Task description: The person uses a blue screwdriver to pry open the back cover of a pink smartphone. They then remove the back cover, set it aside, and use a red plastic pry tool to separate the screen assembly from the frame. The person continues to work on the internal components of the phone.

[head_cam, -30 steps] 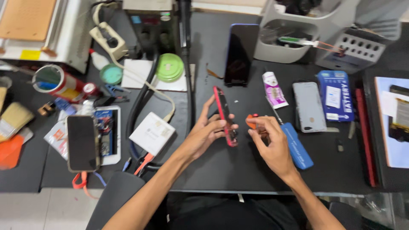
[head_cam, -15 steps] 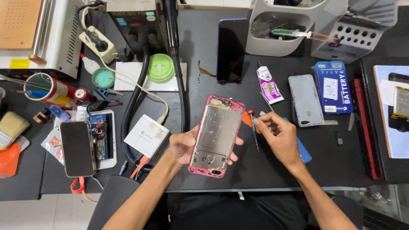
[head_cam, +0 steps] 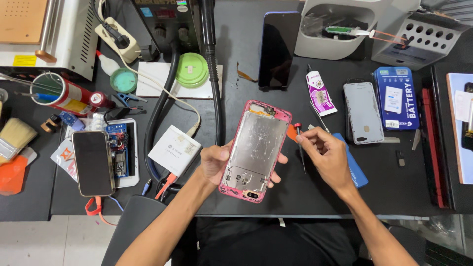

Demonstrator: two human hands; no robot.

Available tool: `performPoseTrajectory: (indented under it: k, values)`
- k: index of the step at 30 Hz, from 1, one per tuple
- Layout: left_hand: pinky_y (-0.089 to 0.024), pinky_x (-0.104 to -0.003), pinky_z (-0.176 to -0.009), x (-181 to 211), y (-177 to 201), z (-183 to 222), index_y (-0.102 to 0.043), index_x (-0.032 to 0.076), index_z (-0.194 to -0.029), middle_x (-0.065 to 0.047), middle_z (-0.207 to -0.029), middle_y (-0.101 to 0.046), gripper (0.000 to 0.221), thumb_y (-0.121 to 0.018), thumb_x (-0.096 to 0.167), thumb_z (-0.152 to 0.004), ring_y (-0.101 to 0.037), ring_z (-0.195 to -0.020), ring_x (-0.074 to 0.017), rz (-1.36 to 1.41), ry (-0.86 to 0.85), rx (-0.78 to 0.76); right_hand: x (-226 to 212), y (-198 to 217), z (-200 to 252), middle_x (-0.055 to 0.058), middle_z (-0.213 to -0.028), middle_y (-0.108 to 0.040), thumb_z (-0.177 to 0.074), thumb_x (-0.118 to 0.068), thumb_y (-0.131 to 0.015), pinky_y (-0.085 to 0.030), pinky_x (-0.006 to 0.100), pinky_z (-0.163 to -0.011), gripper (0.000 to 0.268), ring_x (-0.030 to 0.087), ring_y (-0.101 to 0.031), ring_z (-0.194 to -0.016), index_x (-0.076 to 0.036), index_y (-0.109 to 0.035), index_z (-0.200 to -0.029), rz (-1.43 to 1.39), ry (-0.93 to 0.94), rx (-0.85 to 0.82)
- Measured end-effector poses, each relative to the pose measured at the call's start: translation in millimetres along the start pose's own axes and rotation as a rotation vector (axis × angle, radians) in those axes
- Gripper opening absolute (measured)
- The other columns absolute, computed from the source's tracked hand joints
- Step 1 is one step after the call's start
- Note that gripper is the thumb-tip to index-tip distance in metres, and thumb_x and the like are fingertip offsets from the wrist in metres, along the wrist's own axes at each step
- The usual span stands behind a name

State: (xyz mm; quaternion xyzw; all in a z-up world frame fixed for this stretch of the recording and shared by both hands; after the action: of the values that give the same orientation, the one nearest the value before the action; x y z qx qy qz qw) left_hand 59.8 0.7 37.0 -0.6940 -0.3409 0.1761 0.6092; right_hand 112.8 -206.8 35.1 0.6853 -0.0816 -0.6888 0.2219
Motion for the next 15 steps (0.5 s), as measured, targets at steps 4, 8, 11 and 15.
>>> performPoseTrajectory:
  k: [4, 8, 11, 15]
  values:
    - [-0.052, -0.061, -0.107, -0.3, -1.3, 0.0, -0.024, 0.002, -0.167, -0.040, -0.151, -0.044, 0.106, -0.079, 0.026, -0.079, -0.059, -0.125, -0.0545, -0.008, 0.002, 0.001, -1.6, -0.2, -0.3, -0.006, -0.074, -0.062, -0.098, -0.018, -0.069, -0.038, 0.018, -0.056, 0.017, -0.002, -0.048, -0.065, -0.001, -0.072, -0.097, -0.008, 0.006, 0.004]
    - [-0.052, -0.062, -0.107, -0.5, -0.4, -0.4, -0.024, 0.000, -0.166, -0.040, -0.151, -0.044, 0.106, -0.079, 0.026, -0.080, -0.059, -0.126, -0.0541, -0.016, -0.003, -0.009, 0.0, 1.6, -0.5, -0.006, -0.073, -0.062, -0.098, -0.017, -0.069, -0.038, 0.018, -0.055, 0.017, -0.002, -0.048, -0.065, -0.001, -0.072, -0.096, -0.013, 0.002, 0.006]
    - [-0.052, -0.061, -0.108, -0.5, -0.8, 0.1, -0.025, 0.000, -0.166, -0.039, -0.152, -0.044, 0.104, -0.079, 0.027, -0.081, -0.059, -0.127, -0.0533, -0.024, -0.005, -0.021, -1.0, 2.6, 0.1, -0.007, -0.072, -0.061, -0.098, -0.016, -0.069, -0.036, 0.018, -0.055, 0.015, -0.002, -0.047, -0.064, -0.001, -0.072, -0.096, -0.011, -0.002, 0.009]
    - [-0.052, -0.060, -0.108, 1.5, -1.8, 0.0, -0.026, 0.000, -0.165, -0.037, -0.153, -0.044, 0.102, -0.078, 0.030, -0.083, -0.059, -0.128, -0.0509, -0.052, -0.012, -0.013, -10.9, 2.8, -1.1, -0.003, -0.070, -0.059, -0.097, -0.014, -0.072, -0.036, 0.022, -0.054, 0.014, 0.002, -0.045, -0.062, 0.000, -0.072, -0.097, 0.051, 0.016, 0.033]
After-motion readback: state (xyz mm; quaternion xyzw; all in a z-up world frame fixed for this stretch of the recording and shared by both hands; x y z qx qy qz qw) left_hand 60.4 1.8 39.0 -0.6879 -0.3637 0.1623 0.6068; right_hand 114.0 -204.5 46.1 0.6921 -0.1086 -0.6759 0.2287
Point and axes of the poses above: each hand's wrist, its own z-axis away from the middle knuckle, its own y-axis out of the back of the hand, x = y × z, the point moved 7 cm from there along -z, towards the middle knuckle
